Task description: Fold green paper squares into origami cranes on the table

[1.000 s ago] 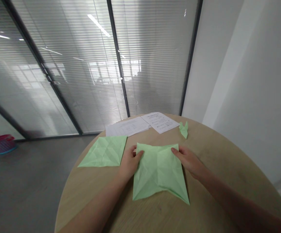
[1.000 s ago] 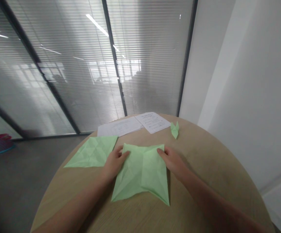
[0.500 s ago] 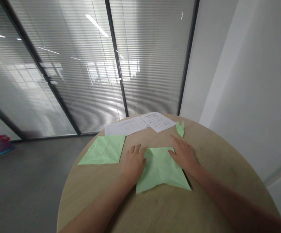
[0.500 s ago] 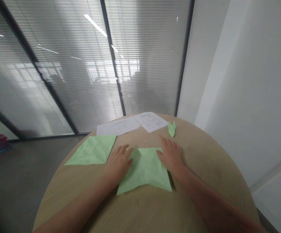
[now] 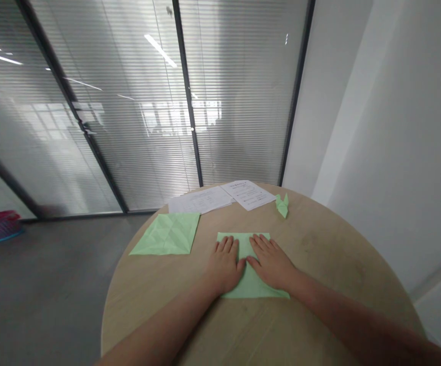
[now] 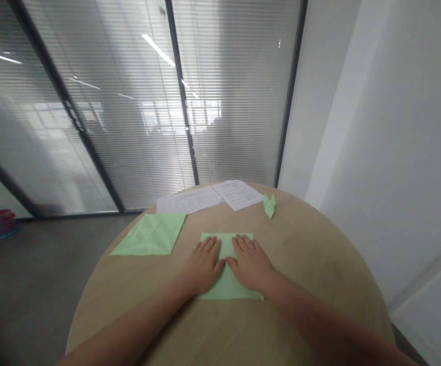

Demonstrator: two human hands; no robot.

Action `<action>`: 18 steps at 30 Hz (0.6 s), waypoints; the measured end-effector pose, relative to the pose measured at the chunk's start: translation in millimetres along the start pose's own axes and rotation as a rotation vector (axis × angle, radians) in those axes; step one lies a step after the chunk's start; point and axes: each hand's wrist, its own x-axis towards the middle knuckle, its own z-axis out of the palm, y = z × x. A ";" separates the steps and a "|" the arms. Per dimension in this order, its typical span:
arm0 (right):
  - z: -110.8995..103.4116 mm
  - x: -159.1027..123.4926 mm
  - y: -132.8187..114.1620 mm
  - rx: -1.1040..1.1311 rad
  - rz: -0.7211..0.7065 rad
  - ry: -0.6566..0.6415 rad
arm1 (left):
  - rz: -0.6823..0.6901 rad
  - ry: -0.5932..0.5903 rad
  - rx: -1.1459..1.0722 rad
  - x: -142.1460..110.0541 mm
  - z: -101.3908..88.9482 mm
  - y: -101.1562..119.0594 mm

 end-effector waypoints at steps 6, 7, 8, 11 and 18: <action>-10.5 5.8 12.2 -0.026 0.032 -0.039 | -0.071 -0.022 0.026 6.6 -5.9 -19.2; -11.8 3.8 15.2 -0.039 0.045 -0.042 | -0.082 -0.020 0.034 6.4 -6.6 -23.1; -13.1 0.8 18.7 -0.052 0.060 -0.044 | -0.098 -0.012 0.041 5.7 -7.2 -26.9; -16.3 -13.9 30.5 -0.077 0.095 -0.051 | -0.140 0.001 0.066 0.1 -9.0 -36.1; -13.8 -50.5 49.0 -0.060 0.147 -0.045 | -0.190 0.122 0.041 -25.4 -14.8 -44.0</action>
